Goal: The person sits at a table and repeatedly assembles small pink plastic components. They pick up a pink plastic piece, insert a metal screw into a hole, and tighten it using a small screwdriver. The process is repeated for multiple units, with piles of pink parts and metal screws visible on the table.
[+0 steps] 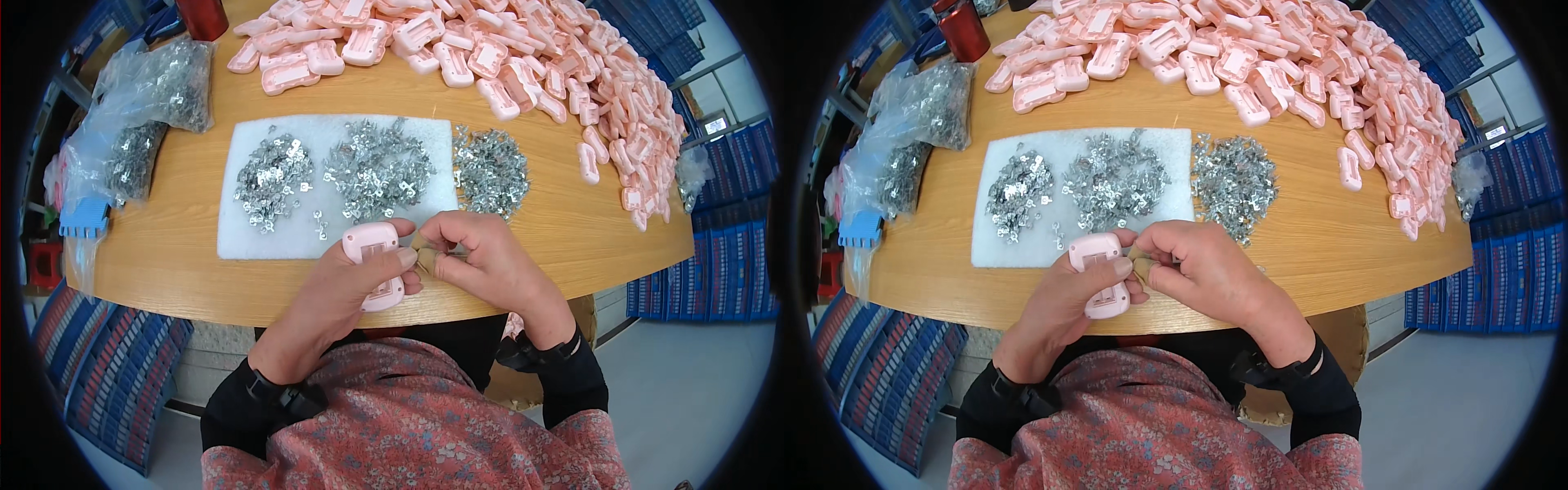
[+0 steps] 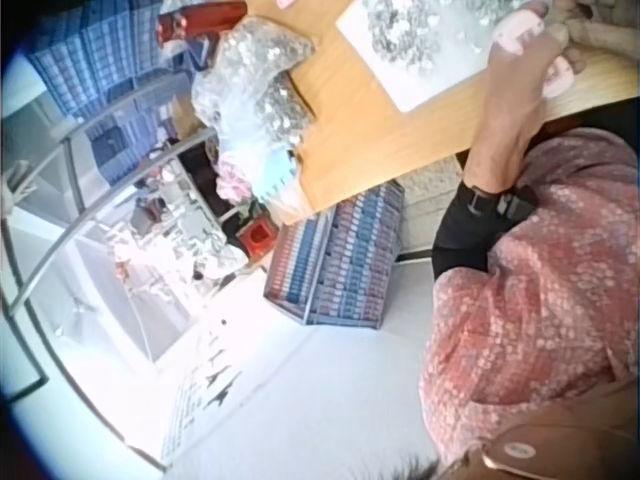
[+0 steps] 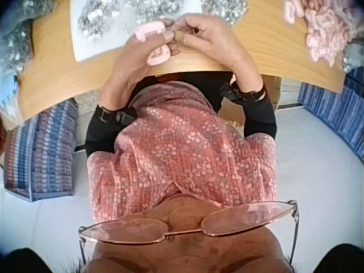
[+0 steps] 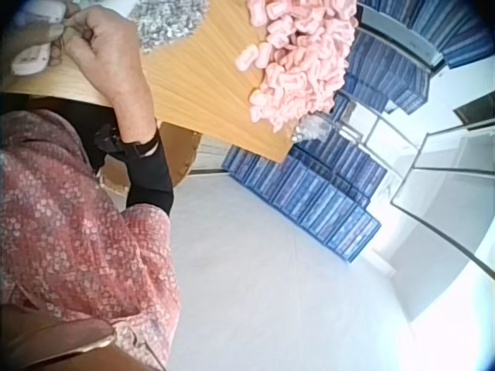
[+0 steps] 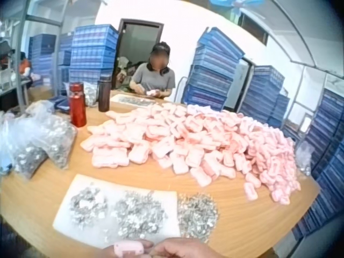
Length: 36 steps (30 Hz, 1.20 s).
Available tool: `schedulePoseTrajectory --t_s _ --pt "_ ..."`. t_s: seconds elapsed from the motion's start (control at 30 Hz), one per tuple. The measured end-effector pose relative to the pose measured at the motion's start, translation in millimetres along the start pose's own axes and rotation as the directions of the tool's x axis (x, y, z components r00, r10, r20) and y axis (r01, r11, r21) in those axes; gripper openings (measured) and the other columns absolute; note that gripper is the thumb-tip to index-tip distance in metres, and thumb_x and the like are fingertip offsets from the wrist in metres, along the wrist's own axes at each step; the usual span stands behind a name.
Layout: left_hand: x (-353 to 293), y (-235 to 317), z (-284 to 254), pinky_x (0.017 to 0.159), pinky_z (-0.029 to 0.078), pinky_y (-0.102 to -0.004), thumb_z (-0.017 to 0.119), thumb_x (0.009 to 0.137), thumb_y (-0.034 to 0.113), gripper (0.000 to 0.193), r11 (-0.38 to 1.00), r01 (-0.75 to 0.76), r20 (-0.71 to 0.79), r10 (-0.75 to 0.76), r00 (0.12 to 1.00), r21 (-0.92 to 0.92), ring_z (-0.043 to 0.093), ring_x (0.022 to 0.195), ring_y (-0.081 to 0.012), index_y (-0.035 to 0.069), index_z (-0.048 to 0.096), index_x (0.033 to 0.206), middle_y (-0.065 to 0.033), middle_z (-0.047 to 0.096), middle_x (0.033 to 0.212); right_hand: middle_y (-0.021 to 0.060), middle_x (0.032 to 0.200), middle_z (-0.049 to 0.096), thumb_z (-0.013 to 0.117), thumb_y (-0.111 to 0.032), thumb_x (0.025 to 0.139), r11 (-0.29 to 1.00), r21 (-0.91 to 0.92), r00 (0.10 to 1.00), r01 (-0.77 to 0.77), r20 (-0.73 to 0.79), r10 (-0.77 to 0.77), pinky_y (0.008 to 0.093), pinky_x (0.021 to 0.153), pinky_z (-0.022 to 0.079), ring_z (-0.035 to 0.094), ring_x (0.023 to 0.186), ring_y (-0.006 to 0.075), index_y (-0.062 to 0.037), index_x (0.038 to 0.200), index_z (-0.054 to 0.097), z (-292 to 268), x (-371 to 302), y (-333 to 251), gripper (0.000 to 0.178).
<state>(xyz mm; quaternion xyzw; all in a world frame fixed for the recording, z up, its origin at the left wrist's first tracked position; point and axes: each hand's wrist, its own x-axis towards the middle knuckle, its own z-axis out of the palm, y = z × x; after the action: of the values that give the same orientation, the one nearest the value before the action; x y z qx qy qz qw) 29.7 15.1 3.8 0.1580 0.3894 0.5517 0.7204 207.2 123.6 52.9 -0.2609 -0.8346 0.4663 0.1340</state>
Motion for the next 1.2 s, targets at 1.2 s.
schedulePoseTrajectory --t_s 1.2 --pt "9 -7 1 0.081 0.059 -0.0359 0.067 0.089 0.004 0.047 0.992 -0.072 0.014 0.074 0.997 -0.102 0.068 0.087 -0.0195 0.001 0.05 0.132 -0.0069 0.065 0.097 -0.0035 0.084 0.06 0.066 -0.008 0.091 0.863 0.437 0.95 -0.254 -0.054 0.308 0.021 0.07 0.044 0.052 0.076 0.0036 -0.0005 0.101 0.063 17 -11 1 0.013"
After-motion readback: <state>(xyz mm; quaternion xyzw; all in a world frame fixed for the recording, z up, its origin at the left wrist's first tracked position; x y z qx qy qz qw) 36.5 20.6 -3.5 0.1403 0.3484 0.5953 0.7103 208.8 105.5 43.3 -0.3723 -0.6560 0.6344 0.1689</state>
